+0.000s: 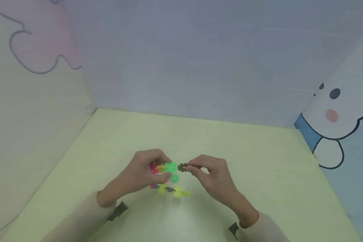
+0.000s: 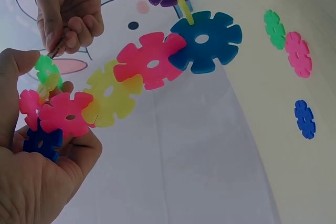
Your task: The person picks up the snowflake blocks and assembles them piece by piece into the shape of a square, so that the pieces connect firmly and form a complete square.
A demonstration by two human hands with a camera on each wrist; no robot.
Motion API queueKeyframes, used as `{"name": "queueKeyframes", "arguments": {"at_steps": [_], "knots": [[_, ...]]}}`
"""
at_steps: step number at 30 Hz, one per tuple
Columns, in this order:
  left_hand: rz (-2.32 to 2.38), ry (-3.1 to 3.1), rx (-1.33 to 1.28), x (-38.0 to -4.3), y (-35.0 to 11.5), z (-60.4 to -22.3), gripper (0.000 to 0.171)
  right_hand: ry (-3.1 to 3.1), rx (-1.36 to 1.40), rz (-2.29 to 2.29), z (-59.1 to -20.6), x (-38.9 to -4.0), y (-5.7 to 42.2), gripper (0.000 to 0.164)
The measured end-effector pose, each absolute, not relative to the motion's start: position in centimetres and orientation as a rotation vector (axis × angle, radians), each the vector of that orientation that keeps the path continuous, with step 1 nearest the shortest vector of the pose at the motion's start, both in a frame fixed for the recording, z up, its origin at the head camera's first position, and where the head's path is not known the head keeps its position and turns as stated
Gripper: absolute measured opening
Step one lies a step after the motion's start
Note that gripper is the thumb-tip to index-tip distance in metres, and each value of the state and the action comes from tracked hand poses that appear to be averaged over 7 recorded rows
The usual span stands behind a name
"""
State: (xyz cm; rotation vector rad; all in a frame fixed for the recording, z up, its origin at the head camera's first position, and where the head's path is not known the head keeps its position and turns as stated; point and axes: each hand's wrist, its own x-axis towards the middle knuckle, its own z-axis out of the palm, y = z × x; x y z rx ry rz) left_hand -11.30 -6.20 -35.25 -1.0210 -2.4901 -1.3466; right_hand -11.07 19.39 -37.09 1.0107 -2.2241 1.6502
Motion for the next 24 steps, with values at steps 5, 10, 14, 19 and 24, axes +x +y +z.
{"name": "queueKeyframes", "arguments": {"at_steps": [5, 10, 14, 19, 24], "knots": [[-1.34, -2.514, -1.054, -11.23, -5.91, -35.11, 0.018, -2.194, 1.019, 1.657, -37.5, -10.95, 19.25, 0.024], [-1.337, -2.541, -1.076, -11.1, -5.71, -34.87, 0.018, -2.185, 1.012, 1.639, -37.62, -10.7, 19.13, 0.025], [-1.333, -2.525, -1.083, -11.1, -5.62, -34.97, 0.019, -2.175, 0.997, 1.568, -37.63, -10.49, 18.94, 0.026], [-1.327, -2.511, -1.072, -11.06, -5.49, -35.13, 0.02, -2.154, 0.99, 1.533, -37.69, -10.38, 18.7, 0.026], [-1.327, -2.518, -1.079, -10.98, -5.34, -35.19, 0.019, -2.131, 1.005, 1.464, -37.87, -10.39, 18.42, 0.026]]}}
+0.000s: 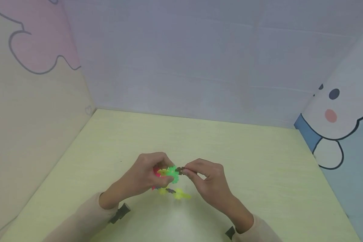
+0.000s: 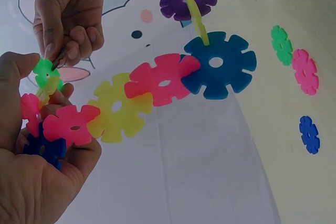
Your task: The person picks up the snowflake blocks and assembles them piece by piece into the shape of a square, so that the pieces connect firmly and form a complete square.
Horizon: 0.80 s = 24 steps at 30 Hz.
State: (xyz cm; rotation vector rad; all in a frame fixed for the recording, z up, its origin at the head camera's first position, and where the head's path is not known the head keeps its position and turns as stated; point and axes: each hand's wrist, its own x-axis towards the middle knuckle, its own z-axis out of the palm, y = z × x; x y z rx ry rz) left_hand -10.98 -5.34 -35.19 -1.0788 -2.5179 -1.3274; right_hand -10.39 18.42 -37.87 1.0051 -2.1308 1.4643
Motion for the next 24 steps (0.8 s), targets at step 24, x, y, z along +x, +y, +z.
{"name": "queueKeyframes", "arguments": {"at_steps": [24], "knots": [[-1.267, -2.412, -1.096, -11.0, -5.6, -34.9, 0.02, -2.334, 1.097, 1.418, -33.9, -11.6, 18.6, 0.016]]}}
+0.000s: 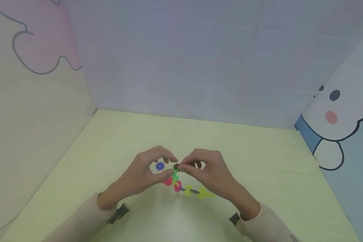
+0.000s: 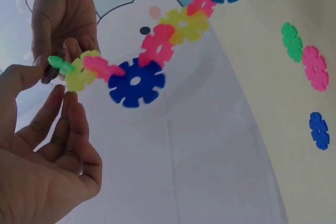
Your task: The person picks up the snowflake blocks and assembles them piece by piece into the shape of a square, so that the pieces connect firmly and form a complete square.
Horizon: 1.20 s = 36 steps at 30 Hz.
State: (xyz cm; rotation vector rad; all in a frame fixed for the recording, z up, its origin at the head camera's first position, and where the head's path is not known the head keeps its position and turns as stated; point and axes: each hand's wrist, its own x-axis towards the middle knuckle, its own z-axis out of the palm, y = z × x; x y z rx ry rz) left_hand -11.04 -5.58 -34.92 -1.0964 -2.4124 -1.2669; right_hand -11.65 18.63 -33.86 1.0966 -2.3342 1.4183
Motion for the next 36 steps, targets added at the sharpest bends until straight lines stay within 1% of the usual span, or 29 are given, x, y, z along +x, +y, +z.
{"name": "queueKeyframes", "arguments": {"at_steps": [4, 8, 12, 16, 18, 21, 24, 28, 32, 36], "knots": [[-1.313, -2.364, -1.166, -11.1, -5.5, -34.8, 0.013, -2.412, 1.149, 1.396, -33.2, -11.8, 18.3, 0.009], [-1.36, -2.423, -1.126, -10.9, -5.9, -34.7, 0.009, -2.495, 1.217, 1.369, -32.9, -12.3, 17.8, 0.002], [-1.371, -2.493, -1.024, -10.5, -6.8, -34.5, 0.008, -2.611, 1.243, 1.48, -32.8, -14.0, 17.4, 0.006], [-1.4, -2.567, -0.925, -10.2, -7.8, -34.3, 0.004, -2.792, 1.081, 1.604, -33.3, -17.2, 17.7, 0.014], [-1.435, -2.592, -0.902, -10.0, -8.1, -34.2, 0.003, -2.876, 1.007, 1.572, -34.3, -19.0, 17.8, 0.018], [-1.468, -2.616, -0.889, -9.7, -8.4, -34.1, 0.006, -2.971, 0.993, 1.42, -36.5, -21.4, 17.3, 0.022], [-1.472, -2.63, -0.884, -9.2, -8.8, -34.0, 0.014, -2.992, 1.074, 1.224, -39.3, -22.7, 16.1, 0.021], [-1.489, -2.646, -0.898, -8.4, -9.3, -33.6, 0.016, -2.932, 1.318, 1.056, -42.3, -23.1, 14.0, 0.022], [-1.534, -2.645, -0.969, -7.7, -9.4, -33.2, 0.014, -2.89, 1.472, 0.99, -43.5, -22.7, 12.3, 0.027], [-1.544, -2.637, -1.048, -7.2, -9.3, -33.2, 0.013, -2.884, 1.534, 0.931, -43.8, -22.1, 11.6, 0.025]]}}
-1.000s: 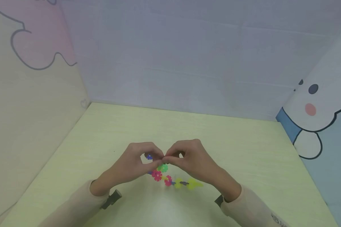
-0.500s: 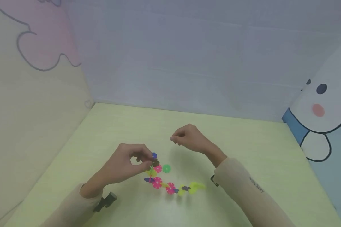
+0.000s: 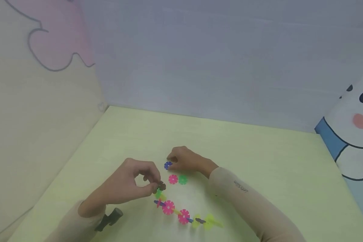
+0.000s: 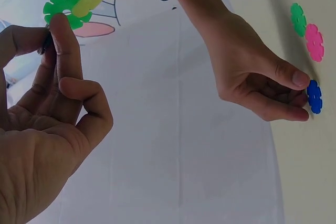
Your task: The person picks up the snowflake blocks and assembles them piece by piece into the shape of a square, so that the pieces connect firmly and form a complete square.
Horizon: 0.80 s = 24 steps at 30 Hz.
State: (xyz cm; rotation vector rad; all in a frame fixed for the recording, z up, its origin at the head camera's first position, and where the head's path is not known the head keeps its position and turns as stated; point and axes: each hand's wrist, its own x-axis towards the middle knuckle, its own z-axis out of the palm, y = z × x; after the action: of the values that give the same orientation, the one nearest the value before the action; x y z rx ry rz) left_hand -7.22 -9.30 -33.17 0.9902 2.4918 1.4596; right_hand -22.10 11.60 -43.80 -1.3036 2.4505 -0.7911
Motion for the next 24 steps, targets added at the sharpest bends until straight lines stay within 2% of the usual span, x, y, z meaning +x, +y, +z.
{"name": "queueKeyframes", "arguments": {"at_steps": [8, 16, 20, 24], "knots": [[1.478, 2.449, 1.077, -7.0, -9.3, -33.1, 0.015, 2.452, -1.213, -0.759, -43.6, -21.9, 11.5, 0.011], [1.484, 2.423, 1.04, -7.6, -9.0, -33.6, 0.013, 2.479, -1.128, -1.111, -44.1, -20.2, 13.9, 0.004], [1.484, 2.472, 0.978, -8.5, -9.0, -34.0, 0.014, 2.528, -0.95, -1.414, -42.1, -18.4, 15.9, 0.004], [1.496, 2.544, 0.911, -9.4, -8.8, -34.2, 0.012, 2.56, -0.809, -1.613, -38.3, -16.6, 18.8, 0.007]]}}
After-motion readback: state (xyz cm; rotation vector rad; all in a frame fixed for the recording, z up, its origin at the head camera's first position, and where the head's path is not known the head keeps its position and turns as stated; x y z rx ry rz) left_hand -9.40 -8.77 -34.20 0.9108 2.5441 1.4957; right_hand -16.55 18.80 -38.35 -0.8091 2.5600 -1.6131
